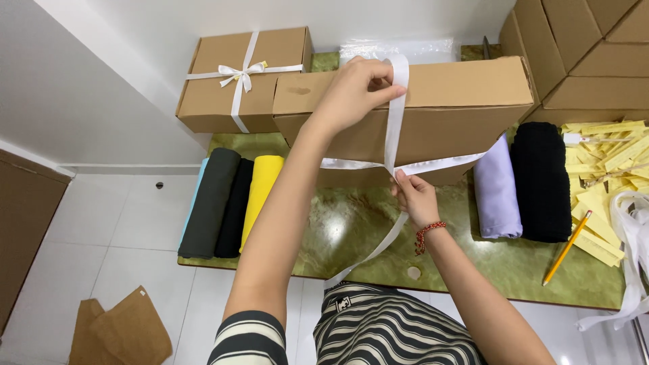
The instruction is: Packaging an item into a cardboard box and tying a decorative white ribbon around it
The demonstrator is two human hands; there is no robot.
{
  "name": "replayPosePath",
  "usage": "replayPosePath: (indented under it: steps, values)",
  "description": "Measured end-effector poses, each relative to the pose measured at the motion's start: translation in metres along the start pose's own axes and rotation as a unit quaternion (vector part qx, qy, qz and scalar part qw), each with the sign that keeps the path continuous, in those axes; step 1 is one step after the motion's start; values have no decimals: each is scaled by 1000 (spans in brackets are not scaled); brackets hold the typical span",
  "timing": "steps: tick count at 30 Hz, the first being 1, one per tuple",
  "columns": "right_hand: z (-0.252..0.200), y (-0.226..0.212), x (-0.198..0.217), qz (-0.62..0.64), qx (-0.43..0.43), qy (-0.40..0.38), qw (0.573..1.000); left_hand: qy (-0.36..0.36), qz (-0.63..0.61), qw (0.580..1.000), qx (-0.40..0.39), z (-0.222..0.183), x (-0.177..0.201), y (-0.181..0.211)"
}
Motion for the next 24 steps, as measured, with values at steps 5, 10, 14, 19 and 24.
replayPosePath:
  steps: [5,10,14,19,24]
  values:
    - [-14,4,-3,-33,46,42,998,20,-4,1000,10,11,-8,-28]
    - [3,28,-1,-59,60,66,994,103,11,994,-24,12,-6,-38]
    - [19,32,-14,-56,38,51,996,104,16,994,17,12,-9,-50]
    - [47,35,-20,-49,28,6,998,97,31,990,98,10,-9,-59]
    - [69,57,-9,-49,44,-4,998,117,42,991,48,12,-7,-54]
Point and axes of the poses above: each hand's wrist, its own z-axis towards the middle knuckle, its own x-axis out of the back of the hand, y = z × x, the point moved 9 cm from there along z, towards the middle knuckle, and after that the axes turned 5 degrees about -x, right-handed, at the moved point
